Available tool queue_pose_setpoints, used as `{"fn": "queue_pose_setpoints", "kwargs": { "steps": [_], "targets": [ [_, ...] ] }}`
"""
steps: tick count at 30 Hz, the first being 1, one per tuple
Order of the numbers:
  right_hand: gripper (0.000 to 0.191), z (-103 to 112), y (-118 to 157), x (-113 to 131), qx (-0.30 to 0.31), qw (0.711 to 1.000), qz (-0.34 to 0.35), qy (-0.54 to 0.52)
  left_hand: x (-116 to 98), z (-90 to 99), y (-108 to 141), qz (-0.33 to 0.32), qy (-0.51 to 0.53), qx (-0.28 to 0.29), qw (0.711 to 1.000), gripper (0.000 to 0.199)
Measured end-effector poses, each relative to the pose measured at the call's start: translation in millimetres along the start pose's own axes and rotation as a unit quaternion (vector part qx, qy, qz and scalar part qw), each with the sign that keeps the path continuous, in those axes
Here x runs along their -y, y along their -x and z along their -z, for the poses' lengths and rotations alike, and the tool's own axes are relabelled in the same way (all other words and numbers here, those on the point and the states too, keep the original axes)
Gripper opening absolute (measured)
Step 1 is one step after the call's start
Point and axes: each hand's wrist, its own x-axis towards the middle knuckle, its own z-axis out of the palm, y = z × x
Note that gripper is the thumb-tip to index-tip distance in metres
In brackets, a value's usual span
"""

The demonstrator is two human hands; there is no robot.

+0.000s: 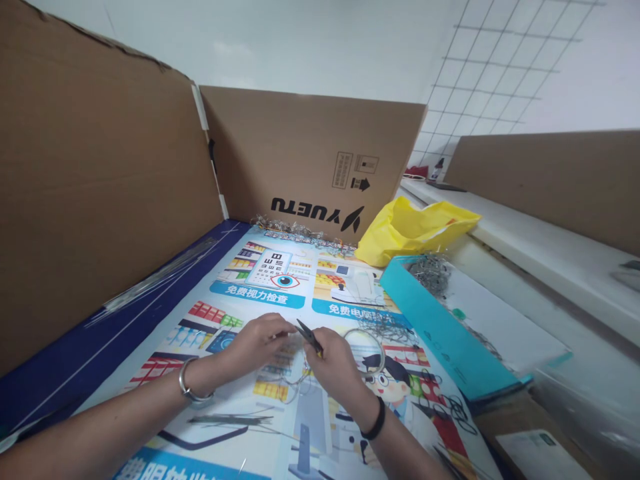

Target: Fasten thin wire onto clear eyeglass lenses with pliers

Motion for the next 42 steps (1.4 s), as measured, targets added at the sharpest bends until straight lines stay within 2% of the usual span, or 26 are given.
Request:
{"fn": "queue_pose_setpoints", "kwargs": {
  "steps": [5, 10, 13, 16, 19, 22, 35, 42],
  "targets": [
    [0.016, -0.3, -0.3, -2.0, 0.004, 1.000, -0.009, 0.014, 2.5, 5.8, -5.6, 0.093, 0.127, 0.041, 0.987, 0.013],
    [0.017, 0.2, 0.3, -2.0, 0.006, 1.000, -0.013, 0.022, -0.3, 9.9, -6.6, 0.101, 0.133, 0.052, 0.985, 0.012],
    [0.017, -0.2, 0.7, -1.0, 0.009, 1.000, -0.008, 0.028, -3.5, 9.3, -5.1, 0.067, 0.070, 0.046, 0.994, 0.015],
    [0.017, -2.1, 0.9, -1.3, 0.008, 0.999, 0.005, 0.037, -5.2, 7.4, -2.4, -0.007, -0.041, 0.036, 0.998, 0.017],
    [0.015, -4.4, 1.0, -2.2, 0.009, 0.999, 0.017, 0.044, -5.8, 5.3, 0.2, -0.068, -0.159, 0.038, 0.984, 0.017],
    [0.014, -5.0, 1.0, -1.6, 0.013, 0.998, 0.027, 0.049, -5.9, 3.8, 2.0, -0.108, -0.219, 0.043, 0.969, 0.014],
    [0.014, -6.5, 1.6, 0.8, 0.011, 0.996, 0.057, 0.061, -10.2, 4.3, 5.4, -0.205, -0.300, 0.056, 0.930, 0.009],
    [0.015, -4.2, 0.9, 2.5, 0.019, 0.997, 0.050, 0.062, -8.8, 5.0, 4.2, -0.201, -0.281, 0.053, 0.937, 0.014]
  ]
}}
